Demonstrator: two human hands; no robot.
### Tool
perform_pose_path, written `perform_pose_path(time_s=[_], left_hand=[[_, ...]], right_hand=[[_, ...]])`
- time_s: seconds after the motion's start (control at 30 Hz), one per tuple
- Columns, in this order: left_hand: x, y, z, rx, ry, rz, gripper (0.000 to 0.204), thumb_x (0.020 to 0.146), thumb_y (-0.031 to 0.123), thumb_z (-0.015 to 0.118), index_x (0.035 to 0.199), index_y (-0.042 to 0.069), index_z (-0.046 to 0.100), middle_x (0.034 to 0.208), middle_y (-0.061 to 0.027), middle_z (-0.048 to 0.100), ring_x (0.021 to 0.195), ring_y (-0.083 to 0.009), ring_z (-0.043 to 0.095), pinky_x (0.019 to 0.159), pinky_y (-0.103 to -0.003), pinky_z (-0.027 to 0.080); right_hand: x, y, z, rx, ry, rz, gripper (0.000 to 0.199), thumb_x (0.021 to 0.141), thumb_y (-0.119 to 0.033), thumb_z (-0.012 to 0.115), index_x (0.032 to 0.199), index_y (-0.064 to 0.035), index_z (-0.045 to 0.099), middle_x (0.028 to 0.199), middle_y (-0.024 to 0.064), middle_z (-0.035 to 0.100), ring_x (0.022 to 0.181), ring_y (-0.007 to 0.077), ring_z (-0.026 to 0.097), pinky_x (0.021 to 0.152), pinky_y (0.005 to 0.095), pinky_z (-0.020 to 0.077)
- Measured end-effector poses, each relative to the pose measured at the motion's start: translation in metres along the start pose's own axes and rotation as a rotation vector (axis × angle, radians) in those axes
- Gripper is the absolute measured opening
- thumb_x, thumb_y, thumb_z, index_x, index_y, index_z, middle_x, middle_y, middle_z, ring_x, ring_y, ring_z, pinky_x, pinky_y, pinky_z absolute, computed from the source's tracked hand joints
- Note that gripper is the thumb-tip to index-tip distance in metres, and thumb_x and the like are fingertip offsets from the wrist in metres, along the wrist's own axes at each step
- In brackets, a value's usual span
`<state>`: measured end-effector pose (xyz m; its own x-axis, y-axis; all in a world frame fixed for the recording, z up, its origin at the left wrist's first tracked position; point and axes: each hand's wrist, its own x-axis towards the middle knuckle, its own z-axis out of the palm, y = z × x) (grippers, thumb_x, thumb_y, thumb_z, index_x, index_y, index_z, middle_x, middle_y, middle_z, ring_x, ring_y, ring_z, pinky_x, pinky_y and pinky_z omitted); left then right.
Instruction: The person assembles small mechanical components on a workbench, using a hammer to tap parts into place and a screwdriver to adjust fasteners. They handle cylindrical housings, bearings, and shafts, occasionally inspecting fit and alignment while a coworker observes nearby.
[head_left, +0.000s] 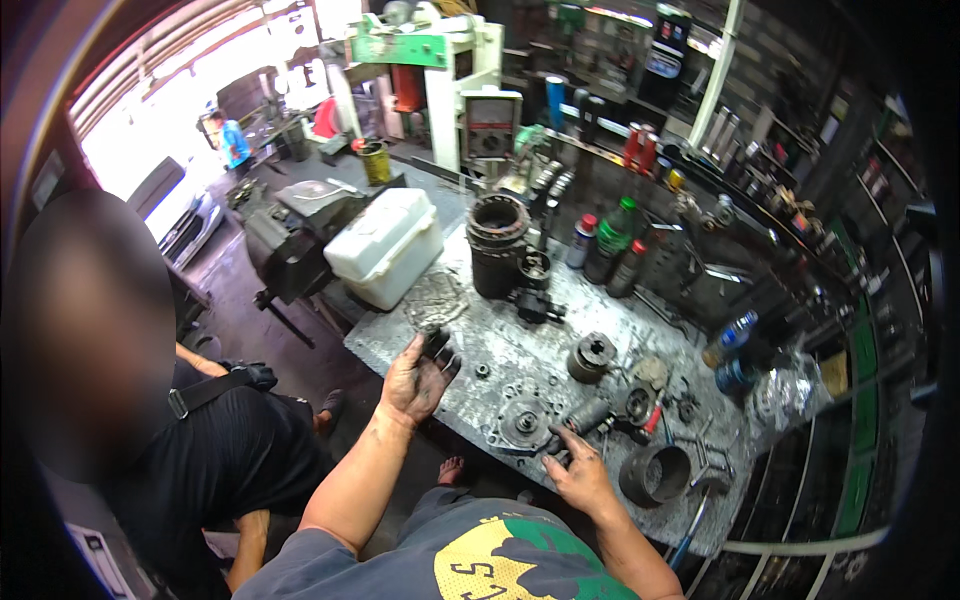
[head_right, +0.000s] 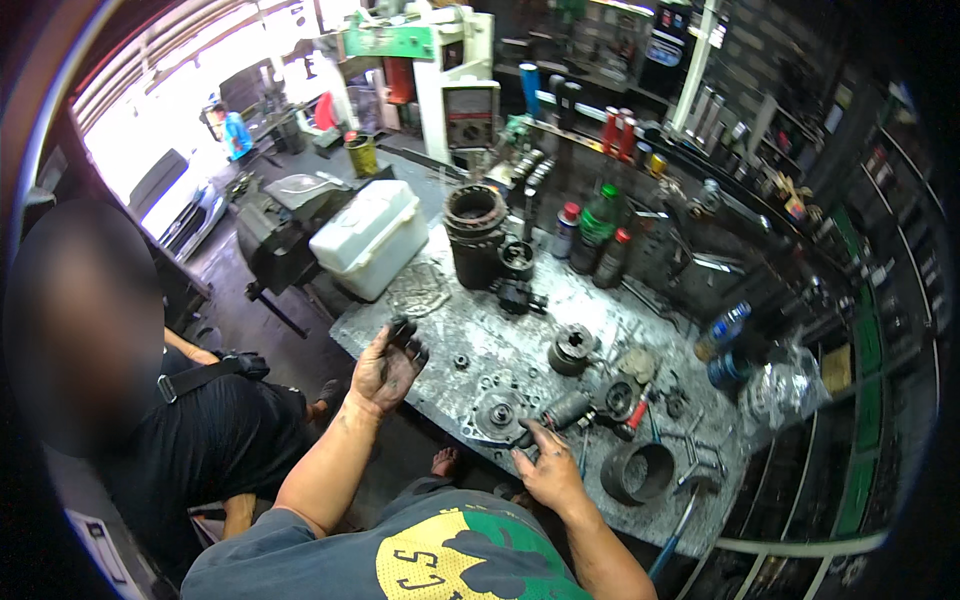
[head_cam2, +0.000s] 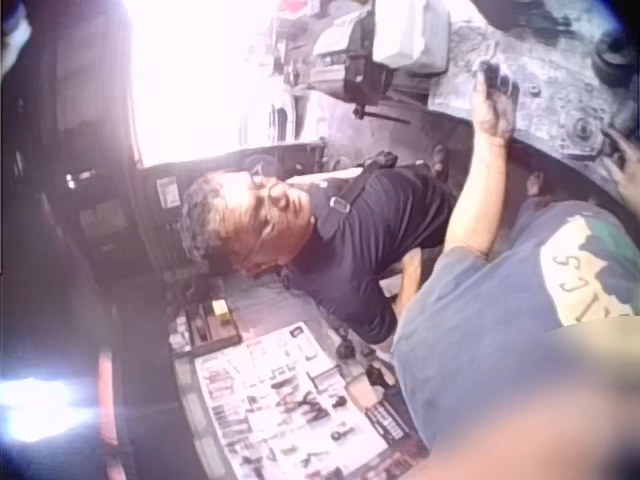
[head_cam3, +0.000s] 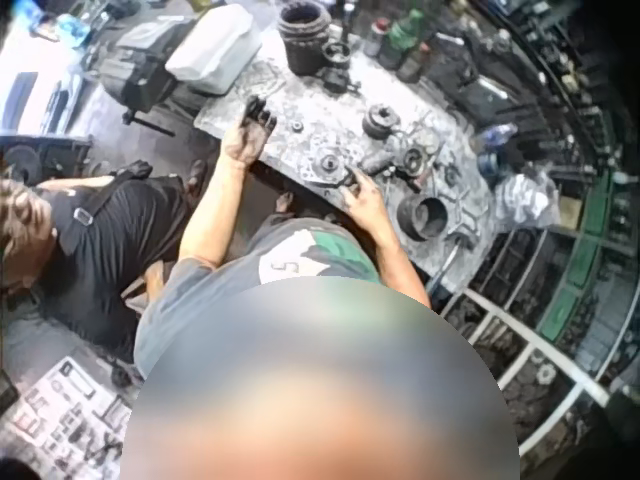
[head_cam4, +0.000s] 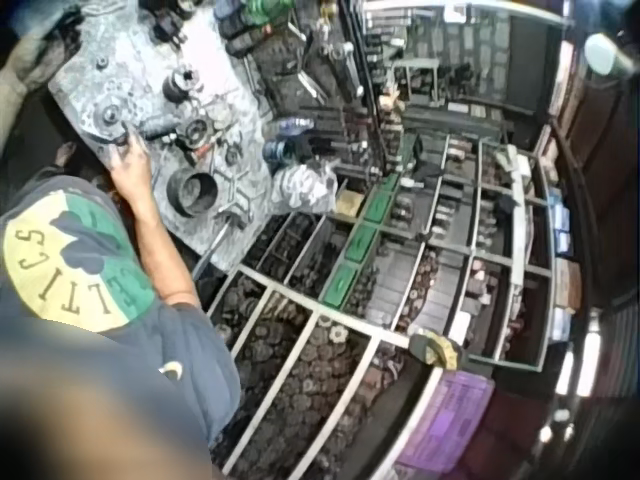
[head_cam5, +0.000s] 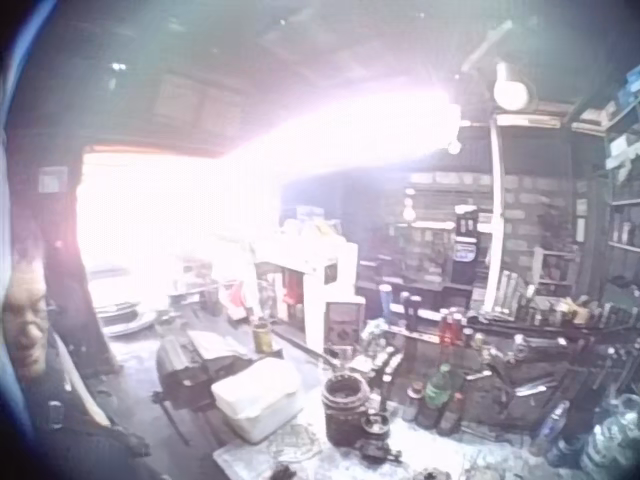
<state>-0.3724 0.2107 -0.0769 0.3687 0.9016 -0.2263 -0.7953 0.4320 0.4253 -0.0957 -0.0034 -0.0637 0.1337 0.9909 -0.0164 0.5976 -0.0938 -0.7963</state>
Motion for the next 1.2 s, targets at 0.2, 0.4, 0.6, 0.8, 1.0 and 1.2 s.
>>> perform_pose_path(time_s=[0.2,0.4,0.6,0.8,1.0,1.2], left_hand=[[0.016,0.013,0.01,-0.123,-0.187,0.057,0.027,0.11,0.032,0.069,0.126,0.013,0.078,0.117,-0.0053,0.079,0.111,-0.0236,0.072,0.109,-0.05,0.055],[0.012,-0.008,-0.018,-0.135,-0.042,-0.052,0.023,0.108,0.032,0.071,0.12,0.013,0.078,0.114,-0.0042,0.079,0.105,-0.0222,0.072,0.104,-0.048,0.057],[0.01,-0.024,-0.042,-0.047,0.023,-0.157,0.02,0.106,0.028,0.076,0.118,0.012,0.075,0.112,-0.0049,0.078,0.1,-0.0222,0.073,0.099,-0.046,0.059],[0.014,-0.029,-0.046,0.449,0.113,-0.052,0.025,0.099,0.022,0.085,0.114,0.003,0.076,0.102,-0.0033,0.077,0.091,-0.0154,0.072,0.089,-0.034,0.06],[0.028,-0.032,-0.041,1.078,0.047,0.229,0.025,0.098,0.015,0.085,0.115,-0.002,0.081,0.101,-0.0042,0.081,0.091,-0.0095,0.07,0.084,-0.028,0.058],[0.045,-0.043,-0.039,1.296,0.012,0.25,0.024,0.096,0.014,0.082,0.116,0.0,0.081,0.102,-0.013,0.084,0.091,-0.019,0.079,0.085,-0.034,0.061]], right_hand=[[0.048,-0.008,-0.003,-0.048,0.108,-0.126,0.042,0.096,-0.016,0.076,0.136,-0.0047,0.072,0.125,0.0256,0.077,0.115,0.0426,0.075,0.102,0.0462,0.0586],[0.135,0.046,0.007,-0.317,0.064,-0.032,0.032,0.096,-0.013,0.071,0.126,-0.0036,0.078,0.12,0.0246,0.078,0.111,0.0421,0.076,0.101,0.0472,0.0596],[0.182,0.087,0.035,-0.693,-0.154,-0.041,0.039,0.089,-0.006,0.061,0.121,-0.0098,0.082,0.11,0.0253,0.078,0.106,0.0414,0.077,0.096,0.0504,0.0619],[0.209,0.104,0.045,-0.901,-0.405,-0.18,0.023,0.093,-0.007,0.063,0.108,0.0006,0.079,0.117,0.0252,0.076,0.108,0.038,0.078,0.095,0.046,0.0644],[0.217,0.113,0.053,-0.894,-0.38,-0.184,0.022,0.086,-0.005,0.065,0.102,0.0009,0.078,0.106,0.0243,0.08,0.107,0.0383,0.077,0.098,0.0463,0.062],[0.219,0.11,0.056,-0.899,-0.45,-0.041,0.021,0.089,-0.009,0.069,0.104,0.0026,0.078,0.11,0.0272,0.079,0.11,0.0399,0.076,0.099,0.0476,0.0607]])
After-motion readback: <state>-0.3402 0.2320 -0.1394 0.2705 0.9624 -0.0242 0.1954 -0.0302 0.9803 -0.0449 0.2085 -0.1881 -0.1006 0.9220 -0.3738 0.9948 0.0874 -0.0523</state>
